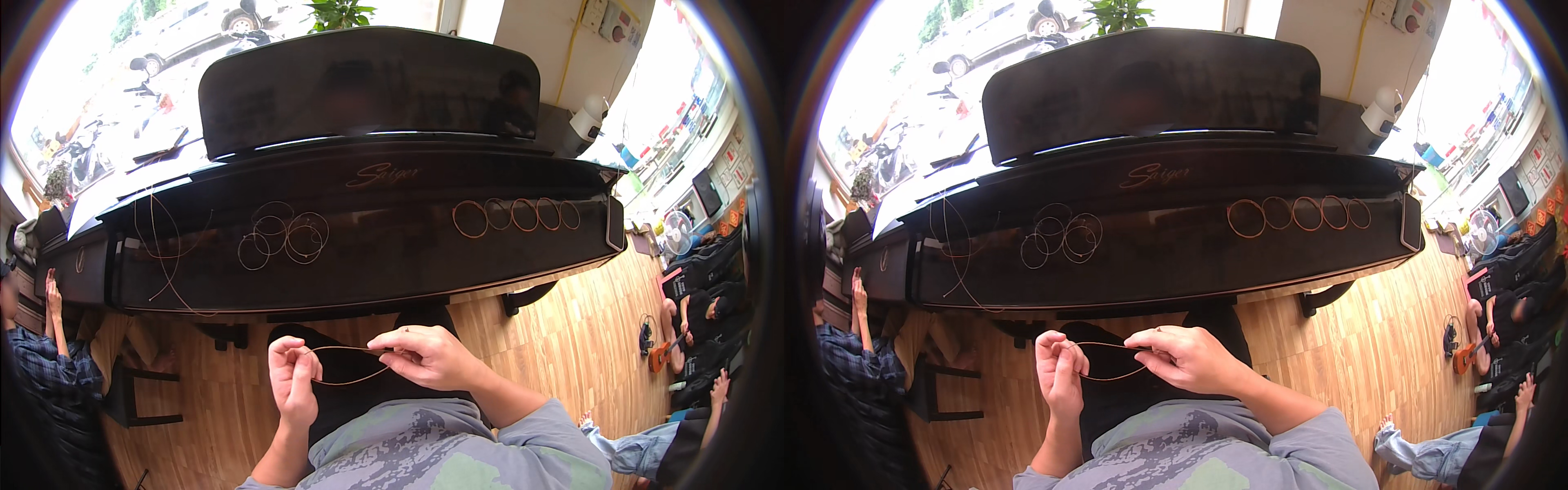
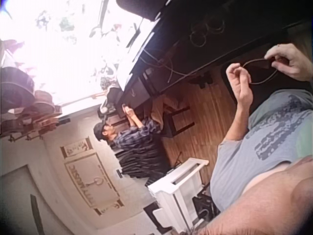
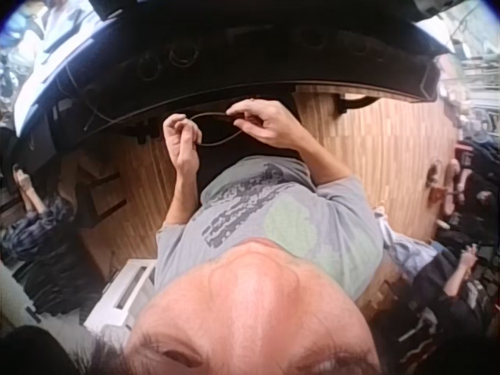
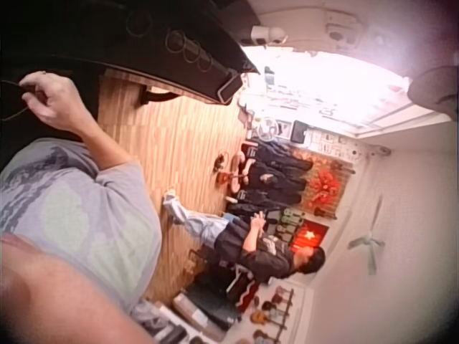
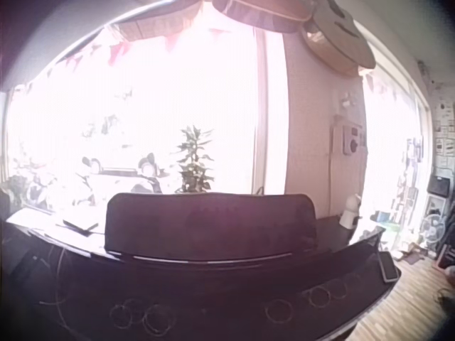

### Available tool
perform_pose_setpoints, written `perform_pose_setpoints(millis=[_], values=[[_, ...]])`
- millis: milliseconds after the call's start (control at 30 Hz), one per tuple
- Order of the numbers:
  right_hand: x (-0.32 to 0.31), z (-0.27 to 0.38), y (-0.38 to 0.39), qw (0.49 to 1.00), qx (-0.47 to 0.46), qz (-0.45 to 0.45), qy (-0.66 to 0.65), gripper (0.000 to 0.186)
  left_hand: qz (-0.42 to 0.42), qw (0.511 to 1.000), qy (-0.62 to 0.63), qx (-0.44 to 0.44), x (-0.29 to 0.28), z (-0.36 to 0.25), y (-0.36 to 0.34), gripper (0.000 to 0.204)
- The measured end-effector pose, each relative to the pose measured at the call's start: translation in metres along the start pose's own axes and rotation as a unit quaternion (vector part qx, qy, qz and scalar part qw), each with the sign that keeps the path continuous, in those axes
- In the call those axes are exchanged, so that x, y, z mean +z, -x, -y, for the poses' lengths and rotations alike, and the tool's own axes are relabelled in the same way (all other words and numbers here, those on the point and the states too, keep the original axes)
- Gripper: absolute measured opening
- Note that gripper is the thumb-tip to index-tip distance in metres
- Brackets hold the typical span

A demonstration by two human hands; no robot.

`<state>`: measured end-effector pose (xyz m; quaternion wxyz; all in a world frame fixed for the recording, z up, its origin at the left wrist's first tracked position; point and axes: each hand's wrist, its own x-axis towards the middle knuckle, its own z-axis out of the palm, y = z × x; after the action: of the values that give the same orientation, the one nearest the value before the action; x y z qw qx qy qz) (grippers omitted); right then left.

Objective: The person bends and twists thin copper wire into circular loops by hand. They repeatedly pick up wire segments, form them into rings, and place them on the piano surface.

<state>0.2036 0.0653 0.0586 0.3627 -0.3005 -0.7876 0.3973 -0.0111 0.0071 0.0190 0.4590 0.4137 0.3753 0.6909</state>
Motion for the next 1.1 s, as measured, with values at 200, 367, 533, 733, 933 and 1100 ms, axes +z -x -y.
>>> perform_pose_setpoints(millis=[200,367,533,733,933,1100], values=[[-0.003,0.001,-0.001,0.993,-0.071,0.011,0.090,0.045,0.016,0.999,-0.002,-0.031,-0.010,-0.014,-0.004,0.014],[-0.003,-0.006,-0.001,0.993,-0.109,-0.036,-0.017,0.057,0.014,0.997,-0.026,-0.070,-0.010,-0.022,-0.010,0.016],[-0.016,-0.003,-0.012,0.993,0.036,-0.106,-0.036,0.029,0.081,0.982,-0.108,-0.134,-0.004,-0.027,-0.021,0.018],[-0.025,0.003,-0.012,0.982,0.140,-0.044,-0.121,0.014,0.074,0.980,-0.161,-0.088,-0.011,-0.040,-0.017,0.016],[-0.024,-0.005,-0.018,0.996,0.056,0.066,-0.010,0.007,0.012,0.976,-0.218,0.001,-0.036,-0.072,-0.015,0.013],[0.028,-0.061,-0.025,0.925,0.208,0.303,-0.094,0.026,-0.074,0.965,-0.237,0.082,-0.057,-0.087,-0.011,0.010]])
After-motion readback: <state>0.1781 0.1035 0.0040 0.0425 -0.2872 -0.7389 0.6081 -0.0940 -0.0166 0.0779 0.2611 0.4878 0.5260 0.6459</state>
